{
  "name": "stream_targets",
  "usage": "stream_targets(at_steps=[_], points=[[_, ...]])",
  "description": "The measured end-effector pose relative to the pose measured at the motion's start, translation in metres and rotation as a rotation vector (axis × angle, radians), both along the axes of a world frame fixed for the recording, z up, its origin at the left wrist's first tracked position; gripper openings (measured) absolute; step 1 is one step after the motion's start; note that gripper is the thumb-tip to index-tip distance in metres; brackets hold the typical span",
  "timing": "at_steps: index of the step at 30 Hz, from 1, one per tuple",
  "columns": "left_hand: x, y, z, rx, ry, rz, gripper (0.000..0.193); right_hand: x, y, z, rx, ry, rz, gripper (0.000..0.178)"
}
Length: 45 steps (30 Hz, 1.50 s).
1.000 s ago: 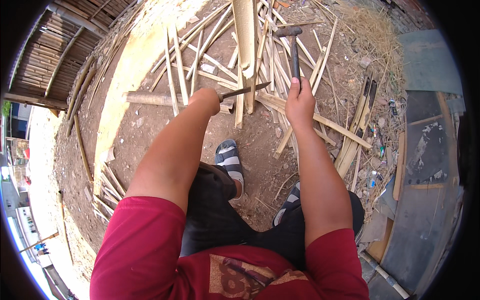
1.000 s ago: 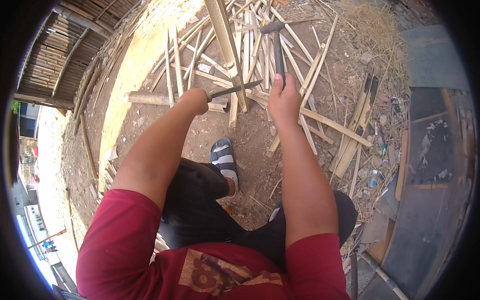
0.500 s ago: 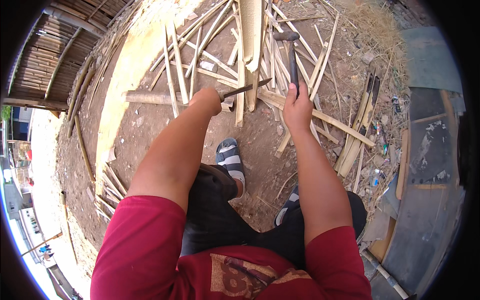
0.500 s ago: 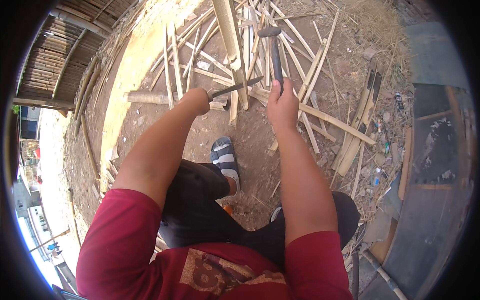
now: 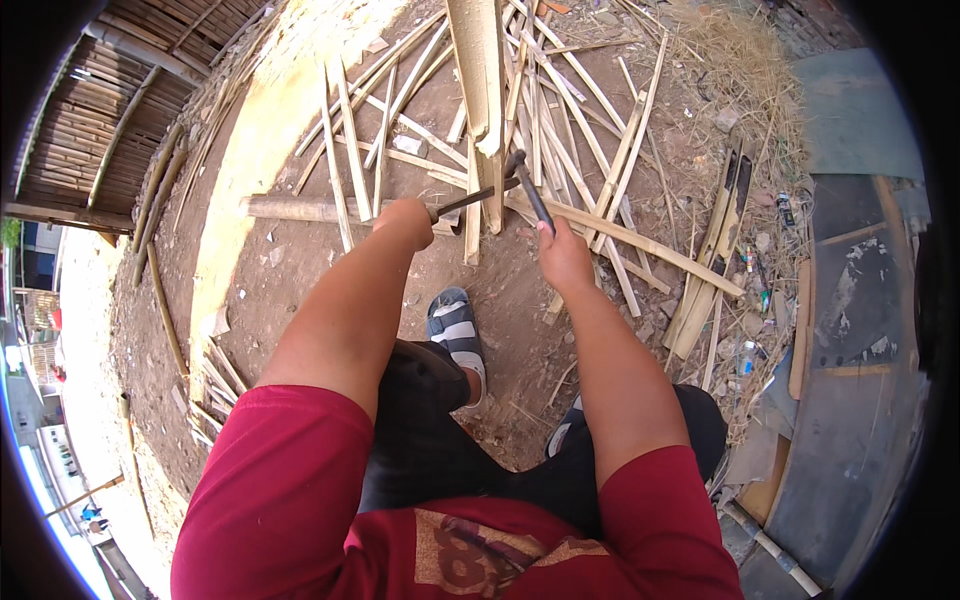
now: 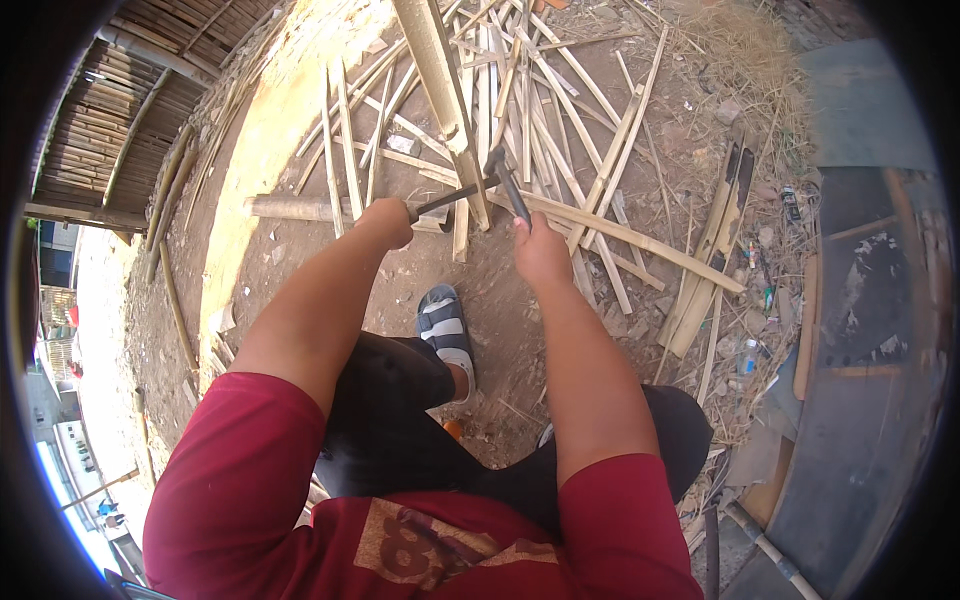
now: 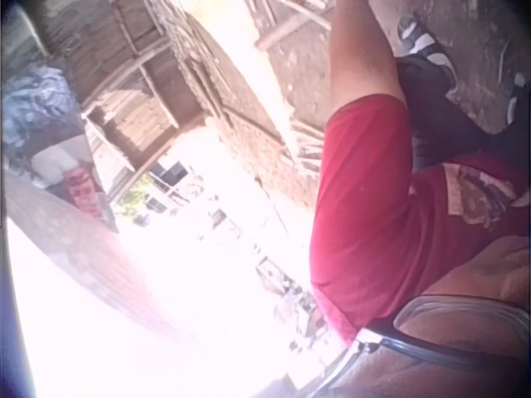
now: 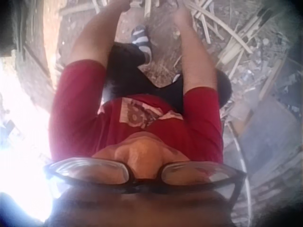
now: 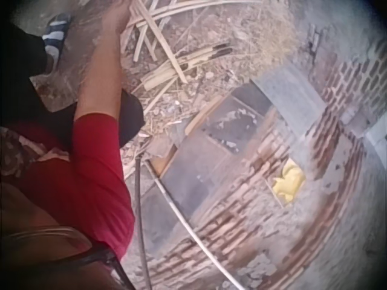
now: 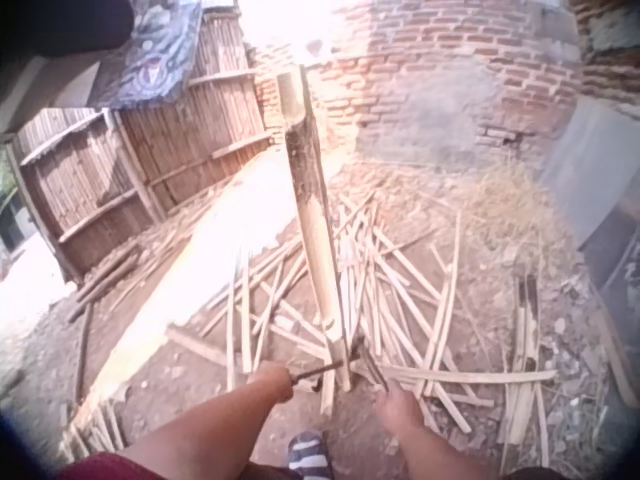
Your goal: The person uses a knife to strip layers off a piece of bamboo, then switches to using a chisel and hammer to split the bamboo into thinner strips.
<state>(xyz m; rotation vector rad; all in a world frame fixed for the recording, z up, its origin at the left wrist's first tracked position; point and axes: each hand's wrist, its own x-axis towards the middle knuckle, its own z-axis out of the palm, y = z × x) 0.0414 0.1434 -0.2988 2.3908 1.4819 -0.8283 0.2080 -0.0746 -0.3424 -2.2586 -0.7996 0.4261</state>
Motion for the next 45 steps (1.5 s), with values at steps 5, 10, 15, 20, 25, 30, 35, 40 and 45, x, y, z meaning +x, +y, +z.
stream_targets(at_steps=[5,10,15,20,25,30,35,40,45], points=[[-0.012,0.000,0.002,0.002,0.022,0.038,0.030,0.011,0.014,0.036,0.073,0.085,-0.054,0.039],[-0.008,-0.004,0.007,-0.005,0.006,0.030,0.032,0.010,0.022,0.054,0.203,0.092,-0.074,0.039],[-0.011,0.000,-0.002,0.011,0.035,-0.103,0.032,-0.009,-0.006,-0.006,-0.133,0.044,0.027,0.041],[-0.014,-0.001,0.003,-0.023,0.039,-0.018,0.032,0.012,0.024,0.047,0.139,0.101,-0.067,0.040],[-0.018,0.013,-0.028,-0.047,0.050,-0.082,0.034,-0.008,0.011,0.001,-0.155,0.078,0.085,0.038],[-0.025,0.007,-0.022,-0.023,0.047,-0.025,0.031,-0.004,0.008,-0.008,-0.112,0.089,0.005,0.037],[-0.026,0.016,-0.034,-0.064,0.102,-0.025,0.030,0.000,0.036,0.032,0.139,0.098,-0.089,0.035],[-0.019,0.006,-0.026,-0.009,0.104,-0.072,0.029,-0.005,0.007,-0.048,-0.169,0.023,0.086,0.036],[-0.027,0.017,-0.043,-0.040,0.107,-0.071,0.030,0.003,0.020,0.016,-0.074,0.159,-0.051,0.037]])
